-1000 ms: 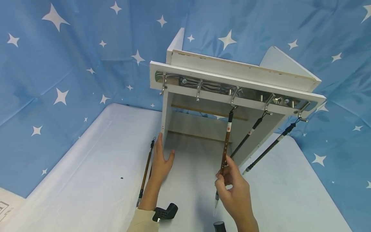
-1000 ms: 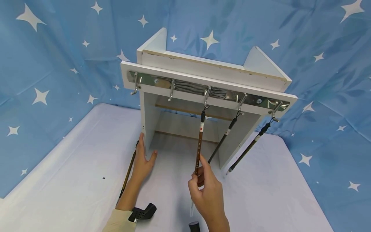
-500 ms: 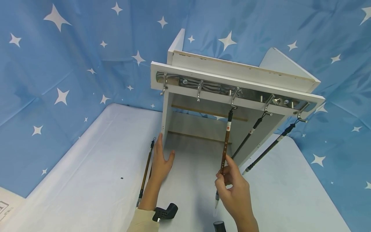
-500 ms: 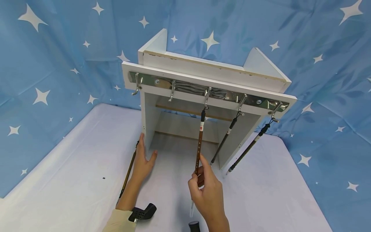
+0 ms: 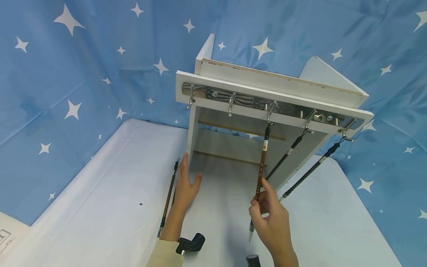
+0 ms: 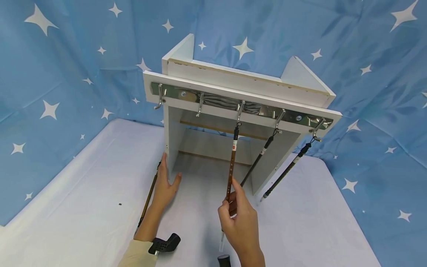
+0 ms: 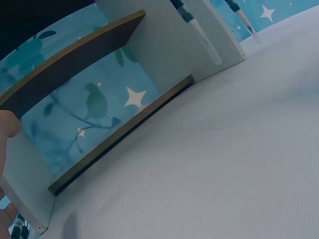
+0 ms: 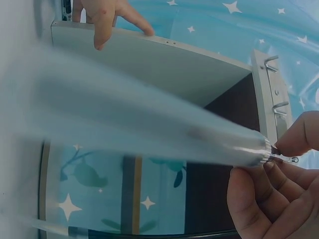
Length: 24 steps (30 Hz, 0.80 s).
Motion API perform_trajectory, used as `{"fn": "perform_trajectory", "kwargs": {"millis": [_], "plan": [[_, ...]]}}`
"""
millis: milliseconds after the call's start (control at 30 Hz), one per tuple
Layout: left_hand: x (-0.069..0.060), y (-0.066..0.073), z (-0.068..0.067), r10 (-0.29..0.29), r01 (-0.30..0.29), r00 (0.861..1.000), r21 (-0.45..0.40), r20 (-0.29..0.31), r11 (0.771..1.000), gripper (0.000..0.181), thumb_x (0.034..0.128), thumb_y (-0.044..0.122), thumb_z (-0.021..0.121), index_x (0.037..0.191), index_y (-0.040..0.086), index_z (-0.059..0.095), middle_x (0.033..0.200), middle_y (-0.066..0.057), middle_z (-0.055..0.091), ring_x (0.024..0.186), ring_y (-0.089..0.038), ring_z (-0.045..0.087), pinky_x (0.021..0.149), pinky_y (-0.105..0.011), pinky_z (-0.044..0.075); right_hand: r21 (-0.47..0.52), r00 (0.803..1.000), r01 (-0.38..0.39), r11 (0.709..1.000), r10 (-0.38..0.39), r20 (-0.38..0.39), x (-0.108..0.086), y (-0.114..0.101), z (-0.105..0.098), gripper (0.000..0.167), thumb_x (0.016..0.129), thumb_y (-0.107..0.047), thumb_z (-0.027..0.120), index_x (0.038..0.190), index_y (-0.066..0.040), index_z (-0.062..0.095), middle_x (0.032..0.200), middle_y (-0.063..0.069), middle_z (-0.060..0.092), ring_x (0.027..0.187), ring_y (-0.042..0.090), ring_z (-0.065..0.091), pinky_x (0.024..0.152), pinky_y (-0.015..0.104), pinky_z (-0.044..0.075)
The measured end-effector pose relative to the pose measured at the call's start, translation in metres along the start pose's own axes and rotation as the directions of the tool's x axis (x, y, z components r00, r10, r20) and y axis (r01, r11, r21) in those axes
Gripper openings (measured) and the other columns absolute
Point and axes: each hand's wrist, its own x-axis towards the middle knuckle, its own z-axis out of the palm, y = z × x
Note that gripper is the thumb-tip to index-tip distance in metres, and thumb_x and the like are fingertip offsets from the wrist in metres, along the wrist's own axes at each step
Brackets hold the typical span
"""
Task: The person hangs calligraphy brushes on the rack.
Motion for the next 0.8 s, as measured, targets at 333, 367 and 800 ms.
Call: {"fn": "perform_trajectory", "kwargs": {"millis": [333, 367, 800], "plan": [[-0.0011, 0.0011, -0.0008, -0.033, 0.033, 0.999, -0.003, 0.014, 0.999, 0.079, 0.0894, 0.018, 0.056, 0.148, 0.027, 0.004, 0.15, -0.014, 0.017, 0.136, -0.035, 0.022, 0.1, -0.059, 0.03, 0.006, 1.0, 0.026, 1.0, -0.026, -0.015, -0.0004, 0.0005, 0.0, 0.052, 0.074, 0.009, 0.054, 0.125, 0.002, 0.047, 0.071, -0.002, 0.055, 0.053, -0.005, 0.047, 0.048, 0.011, 0.042], [-0.0011, 0.0011, -0.0007, -0.03, 0.03, 0.999, -0.005, 0.014, 1.0, 0.079, 0.0893, 0.017, 0.056, 0.148, 0.027, 0.004, 0.15, -0.014, 0.017, 0.136, -0.035, 0.022, 0.1, -0.059, 0.03, 0.007, 1.0, 0.025, 1.0, -0.025, -0.015, -0.0004, 0.0006, 0.0, 0.052, 0.074, 0.01, 0.054, 0.125, 0.003, 0.047, 0.071, -0.001, 0.055, 0.053, -0.005, 0.047, 0.048, 0.011, 0.042], [-0.0007, 0.002, -0.0013, -0.036, 0.037, 0.999, -0.017, 0.021, 0.999, 0.078, 0.0896, 0.018, 0.055, 0.148, 0.026, 0.004, 0.15, -0.013, 0.016, 0.137, -0.034, 0.021, 0.102, -0.059, 0.029, 0.013, 0.994, 0.097, 0.995, -0.096, -0.046, 0.0035, 0.0014, 0.001, 0.053, 0.072, 0.011, 0.053, 0.124, 0.004, 0.048, 0.07, -0.001, 0.056, 0.052, -0.004, 0.047, 0.045, 0.011, 0.04]]}}
